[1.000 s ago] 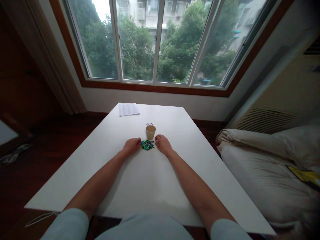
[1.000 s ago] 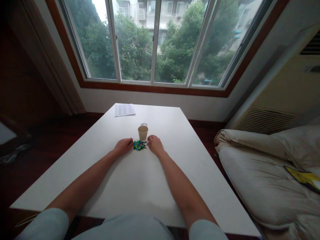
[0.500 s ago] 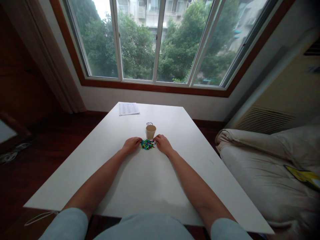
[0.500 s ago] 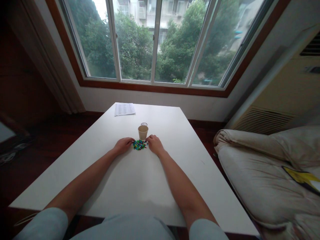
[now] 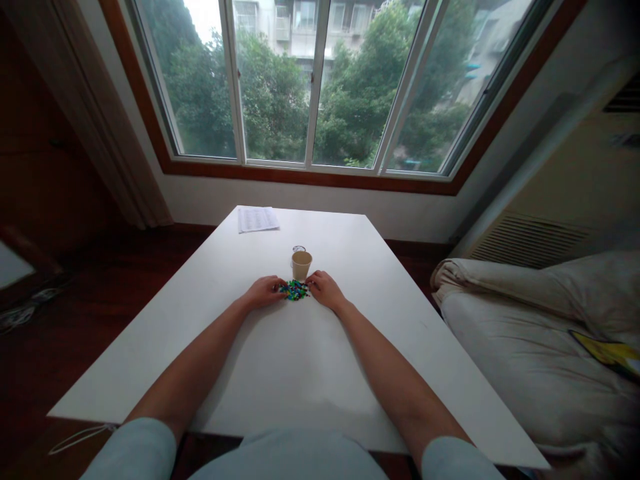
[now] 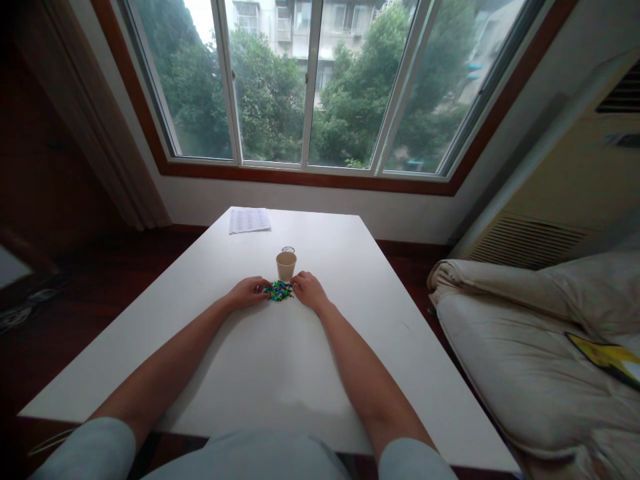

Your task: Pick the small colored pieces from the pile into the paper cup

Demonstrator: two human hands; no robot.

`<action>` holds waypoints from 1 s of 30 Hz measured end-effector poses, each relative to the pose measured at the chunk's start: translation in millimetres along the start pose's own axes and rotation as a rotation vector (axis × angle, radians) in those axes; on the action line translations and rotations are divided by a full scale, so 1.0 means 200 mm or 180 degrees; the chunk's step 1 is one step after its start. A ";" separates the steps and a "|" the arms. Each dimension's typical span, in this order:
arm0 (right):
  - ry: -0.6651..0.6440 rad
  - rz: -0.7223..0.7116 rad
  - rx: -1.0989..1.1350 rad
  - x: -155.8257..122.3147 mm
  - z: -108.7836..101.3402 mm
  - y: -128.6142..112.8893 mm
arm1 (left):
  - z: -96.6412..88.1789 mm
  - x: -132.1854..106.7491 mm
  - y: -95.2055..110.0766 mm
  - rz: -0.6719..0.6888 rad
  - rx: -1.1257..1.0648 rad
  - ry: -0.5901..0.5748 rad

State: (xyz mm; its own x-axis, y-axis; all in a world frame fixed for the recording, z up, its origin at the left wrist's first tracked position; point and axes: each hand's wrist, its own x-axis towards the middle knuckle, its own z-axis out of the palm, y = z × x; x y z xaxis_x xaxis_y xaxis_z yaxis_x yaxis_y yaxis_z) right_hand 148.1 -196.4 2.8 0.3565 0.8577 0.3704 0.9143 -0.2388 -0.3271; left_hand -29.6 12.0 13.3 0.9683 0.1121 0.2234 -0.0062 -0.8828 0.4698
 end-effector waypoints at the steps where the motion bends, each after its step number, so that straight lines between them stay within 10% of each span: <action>1: 0.0004 0.0001 0.0011 0.00 0.00 0.00 | -0.01 0.00 0.00 0.0035 -0.0025 -0.0032; 30: 0.0112 0.0043 0.0050 0.00 -0.01 -0.01 | 0.02 0.00 0.09 -0.0205 0.0074 0.0377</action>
State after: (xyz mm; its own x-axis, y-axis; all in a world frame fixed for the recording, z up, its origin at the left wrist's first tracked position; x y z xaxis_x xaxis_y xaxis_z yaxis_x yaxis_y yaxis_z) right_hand 146.6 -197.0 5.8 0.3756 0.8378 0.3962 0.9064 -0.2429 -0.3457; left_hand -29.2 -5.6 17.5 0.9302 0.2207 0.2933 0.0621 -0.8822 0.4668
